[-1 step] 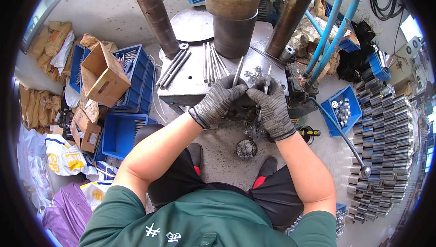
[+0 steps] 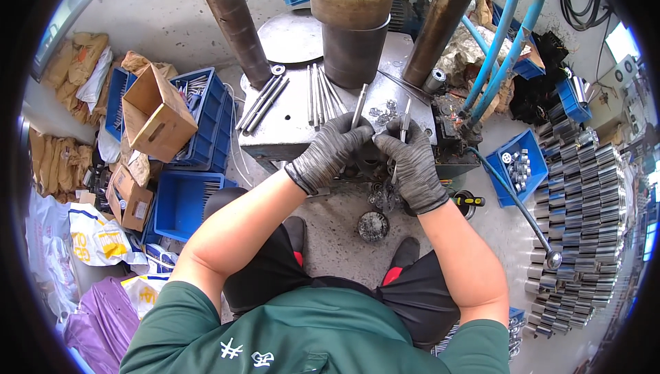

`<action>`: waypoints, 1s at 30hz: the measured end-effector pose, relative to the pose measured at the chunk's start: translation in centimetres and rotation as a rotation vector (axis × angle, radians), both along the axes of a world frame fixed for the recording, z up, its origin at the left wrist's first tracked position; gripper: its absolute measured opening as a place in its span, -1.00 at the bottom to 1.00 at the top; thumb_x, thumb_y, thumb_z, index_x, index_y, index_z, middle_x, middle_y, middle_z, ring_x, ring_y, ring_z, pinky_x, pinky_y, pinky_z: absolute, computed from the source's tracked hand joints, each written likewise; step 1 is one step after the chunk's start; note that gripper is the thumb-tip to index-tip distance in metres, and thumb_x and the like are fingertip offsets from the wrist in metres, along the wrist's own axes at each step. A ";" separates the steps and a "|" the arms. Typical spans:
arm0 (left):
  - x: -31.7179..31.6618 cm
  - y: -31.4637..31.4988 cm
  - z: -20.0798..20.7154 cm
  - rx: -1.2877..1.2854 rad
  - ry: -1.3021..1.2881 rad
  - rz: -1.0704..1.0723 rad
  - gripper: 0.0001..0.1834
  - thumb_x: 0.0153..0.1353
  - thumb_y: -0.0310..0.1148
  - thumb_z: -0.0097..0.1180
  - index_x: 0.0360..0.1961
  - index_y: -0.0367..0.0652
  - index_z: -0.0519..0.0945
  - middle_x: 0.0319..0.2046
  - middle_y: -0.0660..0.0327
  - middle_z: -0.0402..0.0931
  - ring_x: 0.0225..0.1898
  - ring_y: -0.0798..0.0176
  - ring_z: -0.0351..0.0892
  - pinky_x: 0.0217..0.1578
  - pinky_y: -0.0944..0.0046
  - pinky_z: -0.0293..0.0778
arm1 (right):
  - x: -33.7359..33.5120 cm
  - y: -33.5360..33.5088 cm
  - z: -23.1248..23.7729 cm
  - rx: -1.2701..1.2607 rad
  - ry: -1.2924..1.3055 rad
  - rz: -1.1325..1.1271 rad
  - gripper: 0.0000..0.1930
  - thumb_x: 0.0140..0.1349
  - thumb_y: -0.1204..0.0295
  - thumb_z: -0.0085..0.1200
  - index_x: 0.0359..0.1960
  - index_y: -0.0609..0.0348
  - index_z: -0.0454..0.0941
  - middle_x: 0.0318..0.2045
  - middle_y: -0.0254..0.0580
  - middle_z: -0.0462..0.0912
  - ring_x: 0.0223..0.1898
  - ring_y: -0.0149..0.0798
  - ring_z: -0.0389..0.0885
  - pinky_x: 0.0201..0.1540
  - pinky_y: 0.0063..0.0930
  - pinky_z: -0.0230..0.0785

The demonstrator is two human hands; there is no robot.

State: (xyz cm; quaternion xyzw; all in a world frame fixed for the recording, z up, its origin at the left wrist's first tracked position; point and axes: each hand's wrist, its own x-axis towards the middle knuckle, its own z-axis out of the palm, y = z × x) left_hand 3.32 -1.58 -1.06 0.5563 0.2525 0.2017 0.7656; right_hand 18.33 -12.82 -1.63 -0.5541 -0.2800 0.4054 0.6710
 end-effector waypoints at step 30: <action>-1.2 2.6 -1.4 -0.161 -0.052 0.175 -0.77 0.35 -0.28 0.28 -0.15 -0.15 0.51 -0.57 0.30 0.48 -0.62 0.41 0.41 -0.60 0.41 0.35 | 0.5 -2.6 3.9 0.018 -1.487 0.068 -0.41 -0.09 0.63 0.27 0.11 0.10 0.64 -0.03 0.15 0.67 -0.03 0.22 0.62 0.09 0.01 0.48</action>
